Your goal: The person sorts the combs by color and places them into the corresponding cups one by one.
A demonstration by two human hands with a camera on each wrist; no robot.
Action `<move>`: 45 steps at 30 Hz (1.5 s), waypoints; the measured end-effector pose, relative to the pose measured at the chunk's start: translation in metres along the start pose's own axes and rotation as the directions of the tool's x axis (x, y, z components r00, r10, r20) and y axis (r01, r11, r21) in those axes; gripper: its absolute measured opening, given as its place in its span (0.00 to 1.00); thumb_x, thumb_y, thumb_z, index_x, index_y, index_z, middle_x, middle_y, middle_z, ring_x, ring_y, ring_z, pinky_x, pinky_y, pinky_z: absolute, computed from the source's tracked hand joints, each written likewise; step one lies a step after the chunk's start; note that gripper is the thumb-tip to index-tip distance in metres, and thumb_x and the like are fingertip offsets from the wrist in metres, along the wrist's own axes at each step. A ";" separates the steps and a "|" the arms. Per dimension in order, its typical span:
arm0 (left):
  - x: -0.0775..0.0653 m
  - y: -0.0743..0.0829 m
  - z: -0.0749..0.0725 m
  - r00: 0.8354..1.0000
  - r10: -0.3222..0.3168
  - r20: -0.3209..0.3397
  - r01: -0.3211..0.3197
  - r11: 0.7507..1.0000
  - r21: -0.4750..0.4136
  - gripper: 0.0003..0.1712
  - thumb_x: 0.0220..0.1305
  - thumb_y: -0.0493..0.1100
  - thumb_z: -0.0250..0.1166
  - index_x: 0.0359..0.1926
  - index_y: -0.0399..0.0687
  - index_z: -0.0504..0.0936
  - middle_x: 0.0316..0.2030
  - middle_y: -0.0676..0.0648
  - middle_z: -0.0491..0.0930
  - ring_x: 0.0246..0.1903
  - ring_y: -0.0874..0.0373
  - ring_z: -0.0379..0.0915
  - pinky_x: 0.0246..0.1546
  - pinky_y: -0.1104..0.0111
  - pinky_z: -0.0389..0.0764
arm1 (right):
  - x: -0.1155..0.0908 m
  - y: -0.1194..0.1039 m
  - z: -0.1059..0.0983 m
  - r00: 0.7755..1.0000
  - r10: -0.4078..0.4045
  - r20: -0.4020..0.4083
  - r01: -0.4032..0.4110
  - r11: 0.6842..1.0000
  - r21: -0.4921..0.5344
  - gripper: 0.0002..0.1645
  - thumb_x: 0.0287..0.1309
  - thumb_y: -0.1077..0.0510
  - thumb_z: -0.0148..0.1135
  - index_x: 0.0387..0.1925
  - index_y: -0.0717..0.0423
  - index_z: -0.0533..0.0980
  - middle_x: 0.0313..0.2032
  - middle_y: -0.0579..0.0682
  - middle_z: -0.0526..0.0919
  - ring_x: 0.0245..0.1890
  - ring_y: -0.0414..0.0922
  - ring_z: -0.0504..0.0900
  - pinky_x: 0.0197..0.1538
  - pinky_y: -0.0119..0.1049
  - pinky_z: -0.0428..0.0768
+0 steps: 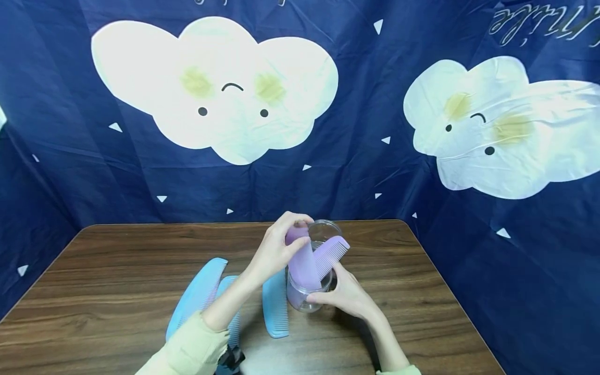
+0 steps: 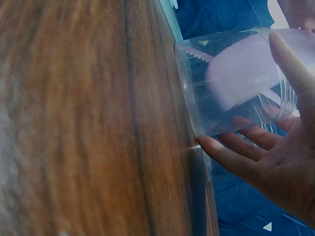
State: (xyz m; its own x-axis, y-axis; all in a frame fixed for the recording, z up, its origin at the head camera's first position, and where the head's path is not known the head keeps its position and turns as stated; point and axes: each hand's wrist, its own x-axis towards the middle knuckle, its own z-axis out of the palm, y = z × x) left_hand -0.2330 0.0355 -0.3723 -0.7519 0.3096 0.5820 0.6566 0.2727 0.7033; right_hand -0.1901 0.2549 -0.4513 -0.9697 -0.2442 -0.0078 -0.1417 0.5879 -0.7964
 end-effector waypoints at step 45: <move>-0.098 -0.063 -0.110 0.939 -0.317 -0.131 0.334 0.932 0.142 0.21 0.70 0.37 0.65 0.62 0.44 0.76 0.47 0.45 0.84 0.46 0.55 0.81 0.46 0.69 0.83 | -0.001 0.000 -0.002 1.000 0.011 -0.003 -0.011 0.999 -0.041 0.58 0.48 0.44 0.82 0.76 0.50 0.61 0.70 0.57 0.74 0.69 0.54 0.73 0.69 0.56 0.71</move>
State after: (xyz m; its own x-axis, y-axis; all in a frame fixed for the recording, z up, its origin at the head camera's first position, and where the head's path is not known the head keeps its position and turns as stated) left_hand -0.2067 -0.1122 -0.4285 -0.9222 0.0847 0.3774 0.3687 0.4873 0.7916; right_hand -0.1893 0.2561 -0.4500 -0.9718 -0.2355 -0.0142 -0.1394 0.6220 -0.7705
